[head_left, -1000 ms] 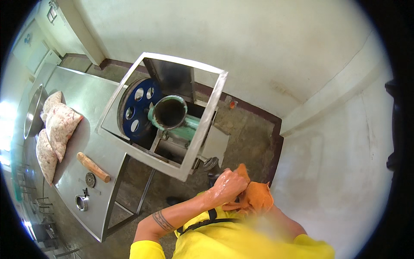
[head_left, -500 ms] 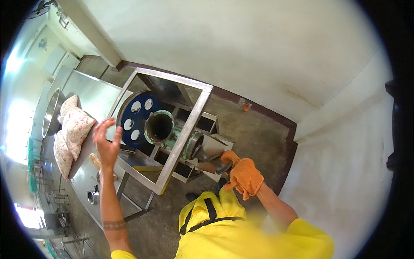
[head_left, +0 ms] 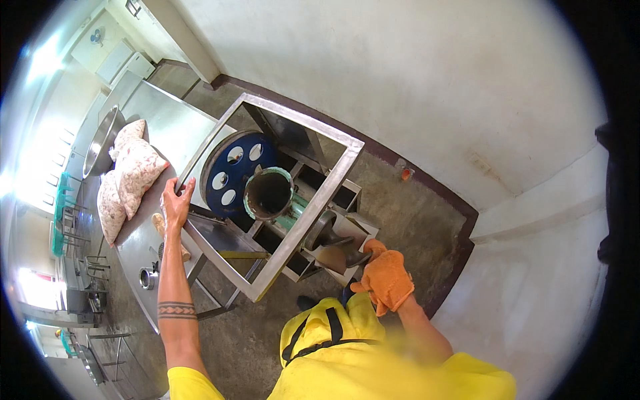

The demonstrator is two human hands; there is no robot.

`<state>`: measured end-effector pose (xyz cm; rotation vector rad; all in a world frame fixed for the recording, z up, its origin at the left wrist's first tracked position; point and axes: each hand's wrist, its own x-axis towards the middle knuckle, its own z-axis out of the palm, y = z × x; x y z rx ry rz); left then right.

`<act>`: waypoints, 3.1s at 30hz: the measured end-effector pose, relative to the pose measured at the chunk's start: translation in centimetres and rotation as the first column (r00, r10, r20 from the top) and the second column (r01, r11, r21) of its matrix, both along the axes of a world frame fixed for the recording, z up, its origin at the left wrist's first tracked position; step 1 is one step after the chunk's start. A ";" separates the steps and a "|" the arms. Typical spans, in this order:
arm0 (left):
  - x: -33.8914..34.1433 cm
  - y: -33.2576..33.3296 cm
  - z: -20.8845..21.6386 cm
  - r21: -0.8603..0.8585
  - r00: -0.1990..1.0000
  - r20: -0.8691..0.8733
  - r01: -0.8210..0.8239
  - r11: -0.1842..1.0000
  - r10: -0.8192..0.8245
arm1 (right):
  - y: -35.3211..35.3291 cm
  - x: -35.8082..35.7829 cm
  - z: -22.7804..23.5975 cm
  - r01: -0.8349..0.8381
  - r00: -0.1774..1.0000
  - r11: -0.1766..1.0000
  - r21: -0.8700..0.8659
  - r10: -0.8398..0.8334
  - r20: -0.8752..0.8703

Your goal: The person washes a metal component under a tap, then assembles parts of a meat grinder on a stainless steel table, including a perforated plate and a metal ring. They wipe the machine with a cloth, use a wooden pestle to push material through the grinder, and later wash a metal tray in a sink.

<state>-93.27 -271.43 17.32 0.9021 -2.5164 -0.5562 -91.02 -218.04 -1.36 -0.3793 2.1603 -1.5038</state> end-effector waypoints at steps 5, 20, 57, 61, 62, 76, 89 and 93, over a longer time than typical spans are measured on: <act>0.1 0.2 -0.2 -0.065 1.000 -0.002 -0.003 0.998 0.002 | -4.3 -2.2 2.1 -0.060 0.985 0.998 0.037 0.065 -0.160; 0.1 -0.2 -0.3 -0.023 0.999 0.001 -0.033 0.999 0.033 | -12.0 -5.2 3.1 0.015 0.927 0.992 0.126 0.034 -0.373; 0.0 0.7 0.2 -0.060 0.998 0.057 -0.036 0.998 0.040 | -13.2 -4.9 3.9 -0.145 0.858 0.940 0.310 0.276 -0.434; -0.1 0.8 0.4 -0.020 0.995 0.085 -0.050 0.999 0.051 | -13.0 -5.4 4.2 -0.149 0.875 0.917 0.370 0.297 -0.383; -0.2 0.9 0.4 -0.016 0.994 0.088 -0.057 0.998 0.058 | -12.9 -5.5 4.3 -0.153 0.873 0.914 0.375 0.302 -0.382; -0.2 0.9 0.3 -0.072 0.996 0.083 -0.035 0.997 0.041 | -12.5 -7.9 4.1 -0.302 0.866 0.888 0.347 0.408 -0.289; -0.1 -0.3 -0.3 -0.082 0.998 0.054 0.017 0.996 -0.012 | -13.0 -5.6 2.2 -0.137 0.778 0.953 0.269 0.272 -0.566; -0.1 -0.8 -0.5 -0.057 0.996 0.085 0.018 0.998 -0.013 | -12.9 -5.0 2.6 -0.024 0.740 0.939 0.342 0.247 -0.626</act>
